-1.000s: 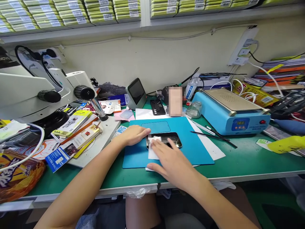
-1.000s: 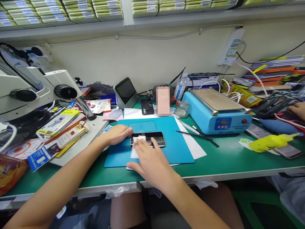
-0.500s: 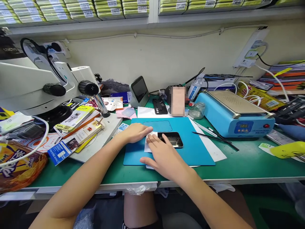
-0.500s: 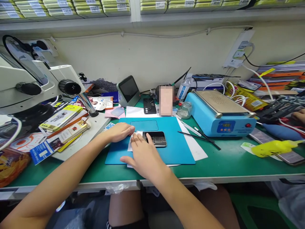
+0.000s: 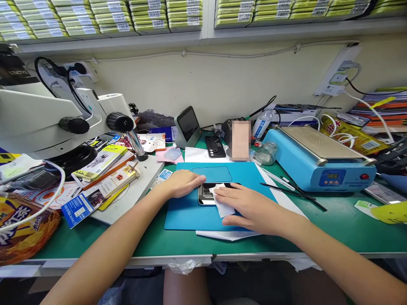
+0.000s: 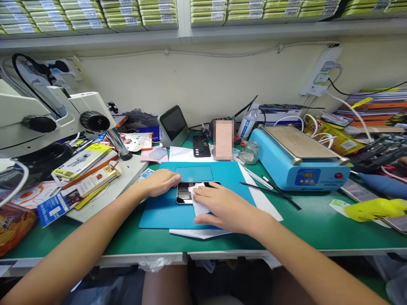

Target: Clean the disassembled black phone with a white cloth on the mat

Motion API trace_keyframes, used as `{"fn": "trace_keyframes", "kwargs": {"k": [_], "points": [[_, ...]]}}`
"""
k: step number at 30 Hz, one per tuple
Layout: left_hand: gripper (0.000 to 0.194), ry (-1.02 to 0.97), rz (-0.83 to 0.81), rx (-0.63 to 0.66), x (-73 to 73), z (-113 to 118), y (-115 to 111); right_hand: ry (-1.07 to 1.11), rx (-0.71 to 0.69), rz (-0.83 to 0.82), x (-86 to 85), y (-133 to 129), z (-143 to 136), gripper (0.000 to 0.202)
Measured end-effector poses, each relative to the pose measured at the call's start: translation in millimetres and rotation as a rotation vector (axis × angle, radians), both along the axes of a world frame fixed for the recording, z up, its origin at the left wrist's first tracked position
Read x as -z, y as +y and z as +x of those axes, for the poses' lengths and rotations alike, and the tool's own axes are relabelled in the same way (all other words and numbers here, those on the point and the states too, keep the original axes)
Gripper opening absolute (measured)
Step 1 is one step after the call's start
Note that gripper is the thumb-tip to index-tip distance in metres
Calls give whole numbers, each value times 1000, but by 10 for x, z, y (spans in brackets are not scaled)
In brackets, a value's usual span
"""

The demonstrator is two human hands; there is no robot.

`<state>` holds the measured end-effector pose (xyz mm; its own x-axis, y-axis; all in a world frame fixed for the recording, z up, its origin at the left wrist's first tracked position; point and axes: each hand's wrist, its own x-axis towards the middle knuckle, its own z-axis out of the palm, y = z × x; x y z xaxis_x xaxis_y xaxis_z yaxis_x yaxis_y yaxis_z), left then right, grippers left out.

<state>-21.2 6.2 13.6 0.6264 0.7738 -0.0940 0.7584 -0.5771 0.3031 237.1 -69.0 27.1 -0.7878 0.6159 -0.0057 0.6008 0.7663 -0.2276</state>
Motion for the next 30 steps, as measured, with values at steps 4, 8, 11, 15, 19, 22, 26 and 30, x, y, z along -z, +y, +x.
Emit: {"fn": "trace_keyframes", "kwargs": {"k": [4,8,11,15,19,22,26,30], "points": [[59,-1,-4,20,-14,3,-9,55,-235,11,13,329,-61,51],[56,-5,-17,48,-13,7,-8,224,-305,57,163,513,-11,51],[54,4,-23,50,-3,15,-9,279,-255,53,224,539,92,57],[55,27,-24,47,15,20,-17,370,-294,-50,244,531,168,82],[57,21,-38,46,16,25,-32,392,-278,-130,235,562,188,92],[58,6,-58,32,11,26,-42,391,-225,-117,224,572,205,90],[57,-3,-74,27,22,21,-45,408,-296,-113,245,538,177,84],[56,-13,-72,29,25,22,-50,368,-264,-66,249,530,142,78]]}}
